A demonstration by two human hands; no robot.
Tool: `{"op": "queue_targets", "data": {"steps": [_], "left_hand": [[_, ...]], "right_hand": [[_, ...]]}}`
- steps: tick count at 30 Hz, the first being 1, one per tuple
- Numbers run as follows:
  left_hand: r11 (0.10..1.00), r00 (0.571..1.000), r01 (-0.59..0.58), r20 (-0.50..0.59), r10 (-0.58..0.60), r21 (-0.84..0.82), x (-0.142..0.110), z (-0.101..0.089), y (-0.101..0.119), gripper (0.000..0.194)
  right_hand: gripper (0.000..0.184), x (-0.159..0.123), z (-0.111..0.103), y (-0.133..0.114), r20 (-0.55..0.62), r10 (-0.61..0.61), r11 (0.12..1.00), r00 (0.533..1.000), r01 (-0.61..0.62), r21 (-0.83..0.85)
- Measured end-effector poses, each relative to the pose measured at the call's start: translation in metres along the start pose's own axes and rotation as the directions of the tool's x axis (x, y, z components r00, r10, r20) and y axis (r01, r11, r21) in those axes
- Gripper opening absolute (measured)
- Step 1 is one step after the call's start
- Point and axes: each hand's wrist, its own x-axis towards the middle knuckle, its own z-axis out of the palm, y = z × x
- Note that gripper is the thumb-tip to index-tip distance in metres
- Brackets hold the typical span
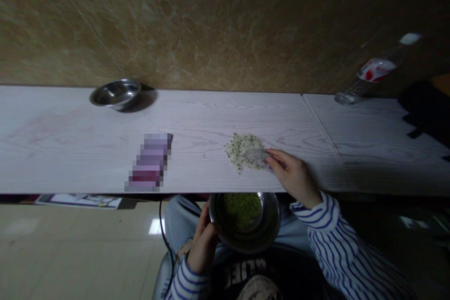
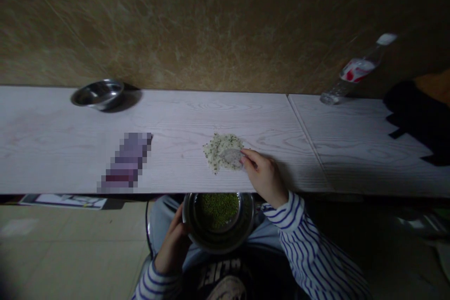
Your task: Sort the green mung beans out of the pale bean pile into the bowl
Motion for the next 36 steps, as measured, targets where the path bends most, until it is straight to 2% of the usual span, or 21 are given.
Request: {"op": "queue_targets", "data": {"steps": [8, 11, 17, 20, 23, 30, 36], "left_hand": [[0.999, 0.998, 0.032, -0.052, -0.031, 0.022, -0.003, 0.001, 0.002, 0.058], [1.0, 0.999, 0.025, -0.036, -0.024, 0.012, -0.001, -0.001, -0.001, 0.057], [1.0, 1.0, -0.002, 0.014, 0.002, 0.019, 0.002, -0.004, -0.005, 0.06], [0.998, 0.999, 0.03, 0.018, -0.031, 0.049, 0.002, -0.005, -0.003, 0.063], [0.997, 0.999, 0.013, 0.03, -0.015, 0.07, 0.001, -0.004, -0.001, 0.064], [0.999, 1.0, 0.005, -0.001, -0.005, 0.049, 0.001, -0.005, -0.003, 0.064], [0.997, 1.0, 0.019, 0.012, -0.019, 0.069, 0.002, -0.006, -0.007, 0.066]], "right_hand": [[0.028, -0.01, -0.003, -0.012, 0.104, -0.04, 0.998, 0.994, 0.033, 0.06], [0.027, -0.013, -0.008, -0.016, 0.132, -0.06, 0.997, 0.989, 0.053, 0.055], [0.027, -0.015, -0.014, -0.013, 0.118, -0.037, 0.998, 0.992, 0.031, 0.05], [0.028, -0.015, -0.01, -0.011, 0.117, -0.041, 0.997, 0.992, 0.034, 0.065], [0.028, -0.016, -0.006, -0.013, 0.121, -0.063, 0.997, 0.991, 0.056, 0.058], [0.025, -0.024, -0.009, -0.022, 0.167, -0.111, 0.994, 0.98, 0.107, 0.03], [0.027, -0.027, -0.019, -0.009, 0.146, -0.031, 0.999, 0.989, 0.027, 0.029]]}}
